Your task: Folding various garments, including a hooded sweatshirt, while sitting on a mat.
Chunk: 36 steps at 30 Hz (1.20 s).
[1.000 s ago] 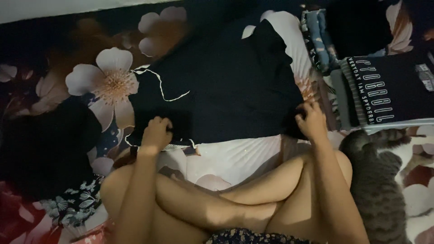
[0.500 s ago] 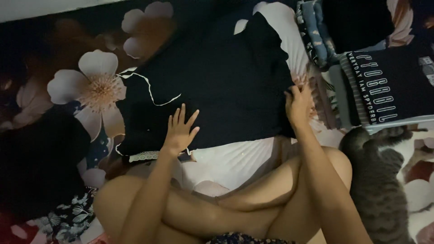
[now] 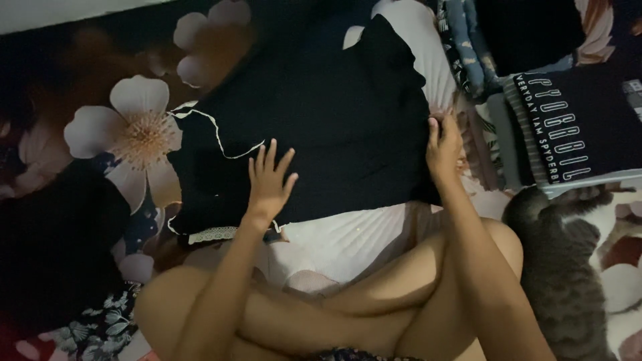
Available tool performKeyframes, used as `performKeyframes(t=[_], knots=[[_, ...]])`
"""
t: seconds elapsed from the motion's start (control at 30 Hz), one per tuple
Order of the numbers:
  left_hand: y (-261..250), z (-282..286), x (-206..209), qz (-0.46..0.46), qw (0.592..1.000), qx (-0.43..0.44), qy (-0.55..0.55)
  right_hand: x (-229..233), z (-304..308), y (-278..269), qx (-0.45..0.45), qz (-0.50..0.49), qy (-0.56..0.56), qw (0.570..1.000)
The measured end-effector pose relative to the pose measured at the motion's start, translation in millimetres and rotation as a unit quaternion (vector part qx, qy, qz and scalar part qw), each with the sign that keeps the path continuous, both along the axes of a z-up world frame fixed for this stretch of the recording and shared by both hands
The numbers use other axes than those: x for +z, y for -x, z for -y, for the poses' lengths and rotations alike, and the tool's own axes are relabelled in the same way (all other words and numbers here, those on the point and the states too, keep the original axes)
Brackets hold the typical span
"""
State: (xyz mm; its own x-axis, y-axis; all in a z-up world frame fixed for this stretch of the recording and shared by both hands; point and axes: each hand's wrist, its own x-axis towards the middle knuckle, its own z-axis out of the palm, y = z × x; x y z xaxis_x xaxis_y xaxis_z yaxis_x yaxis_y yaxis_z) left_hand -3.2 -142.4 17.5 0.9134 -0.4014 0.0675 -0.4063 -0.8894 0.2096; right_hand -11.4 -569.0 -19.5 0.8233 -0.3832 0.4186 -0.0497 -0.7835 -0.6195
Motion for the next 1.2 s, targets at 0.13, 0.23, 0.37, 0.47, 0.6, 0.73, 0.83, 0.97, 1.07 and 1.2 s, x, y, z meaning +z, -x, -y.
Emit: performKeyframes(t=[0.13, 0.23, 0.37, 0.47, 0.6, 0.73, 0.83, 0.97, 1.07, 1.2], knots=[[-35.1, 6.3, -15.2, 0.000, 0.994, 0.038, 0.099, 13.6, -2.7, -0.1, 0.047, 0.035, -0.094, 0.994], [-51.6, 17.5, -15.7, 0.003, 0.981, 0.058, 0.186, -4.4, 4.5, -3.1, 0.068, 0.021, -0.096, 0.993], [-62.1, 20.9, -20.7, -0.049, 0.985, 0.122, 0.115, -9.1, 3.9, -3.0, 0.073, -0.013, -0.211, 0.975], [-69.0, 16.7, -10.2, -0.056, 0.972, 0.166, 0.157, -12.8, 2.7, -12.3, 0.047, -0.048, -0.226, 0.972], [-60.6, 5.7, -12.6, -0.001, 0.981, 0.128, 0.148, -6.2, -6.1, -11.5, 0.023, -0.096, -0.107, 0.989], [-38.9, 13.4, -8.8, 0.117, 0.982, 0.111, 0.094, -10.4, -7.5, -13.5, 0.037, -0.011, -0.043, 0.998], [-19.0, 27.7, 4.6, 0.054, 0.997, 0.013, 0.061, -5.7, -13.9, -9.0, 0.032, -0.037, -0.039, 0.998], [3.2, 43.0, 1.0, -0.001, 0.994, -0.110, 0.019, 26.2, -37.6, 4.1, 0.016, -0.037, 0.167, 0.985], [8.7, 43.6, -9.5, -0.003, 0.994, -0.113, -0.009, 49.5, -61.0, 13.0, 0.085, -0.046, 0.212, 0.972], [10.7, 42.9, -6.1, -0.012, 0.994, -0.105, -0.017, 28.7, -71.9, 13.3, 0.190, -0.099, 0.281, 0.936]])
